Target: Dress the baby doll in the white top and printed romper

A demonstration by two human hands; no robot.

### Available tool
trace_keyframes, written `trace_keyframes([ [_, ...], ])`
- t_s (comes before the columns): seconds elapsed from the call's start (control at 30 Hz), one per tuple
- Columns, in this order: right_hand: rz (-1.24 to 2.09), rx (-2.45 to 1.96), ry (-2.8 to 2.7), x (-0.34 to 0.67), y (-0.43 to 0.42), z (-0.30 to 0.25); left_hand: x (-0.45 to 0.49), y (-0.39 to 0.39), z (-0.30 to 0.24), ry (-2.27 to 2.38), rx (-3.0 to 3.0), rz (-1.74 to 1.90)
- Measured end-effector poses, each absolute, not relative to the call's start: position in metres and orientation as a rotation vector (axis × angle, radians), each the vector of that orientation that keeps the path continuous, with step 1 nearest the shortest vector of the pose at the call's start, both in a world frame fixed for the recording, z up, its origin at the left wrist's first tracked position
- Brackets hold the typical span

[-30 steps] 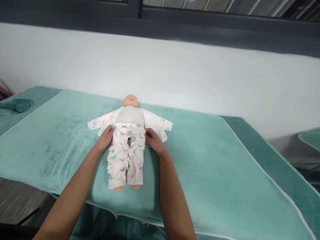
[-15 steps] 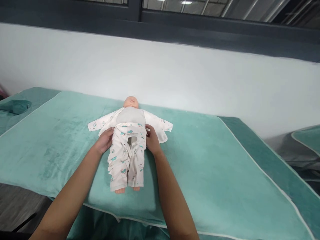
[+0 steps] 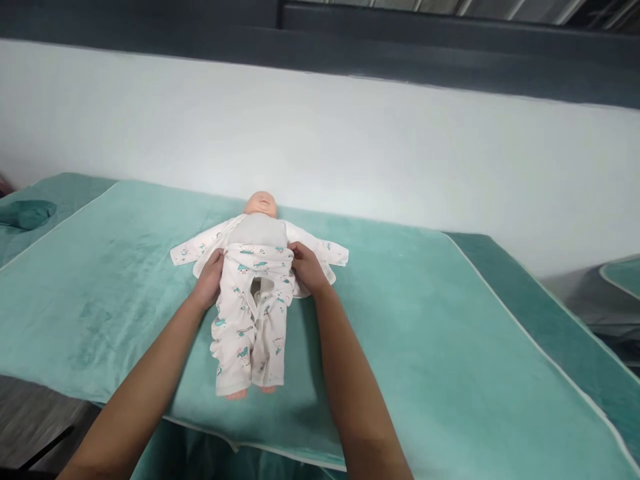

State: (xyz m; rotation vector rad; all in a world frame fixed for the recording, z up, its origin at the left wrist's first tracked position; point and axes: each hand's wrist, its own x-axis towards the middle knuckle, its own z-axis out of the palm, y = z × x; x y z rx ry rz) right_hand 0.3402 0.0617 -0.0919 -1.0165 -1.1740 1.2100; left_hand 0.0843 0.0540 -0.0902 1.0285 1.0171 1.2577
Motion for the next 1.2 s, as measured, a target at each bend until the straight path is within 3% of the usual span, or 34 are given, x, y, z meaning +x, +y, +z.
trace_keyframes([
  [0.2, 1.112, -1.069, -1.402, 0.357, 0.053, -0.089, 0.077, 0.059, -0.079, 1.184, 1.483, 1.43],
  [0.4, 0.963, -1.093, -1.462, 0.352, 0.052, -0.081, 0.064, 0.071, -0.05, 1.14, 1.891, 1.14],
  [0.7, 0.961, -1.252, -1.086, 0.323, 0.083, -0.098, 0.088, 0.108, -0.044, 1.584, 1.993, 1.107],
  [0.9, 0.647, -1.33, -1.305, 0.325, 0.083, -0.08, 0.09, 0.118, -0.057, 1.413, 2.007, 1.147],
  [1.07, 0.724, -1.122, -1.655, 0.334, 0.097, -0.054, 0.084, 0.119, -0.052, 1.224, 2.281, 1.163],
  [1.2, 0.84, -1.059, -1.665, 0.333, 0.109, -0.049, 0.088, 0.128, -0.041, 1.441, 2.297, 0.946],
])
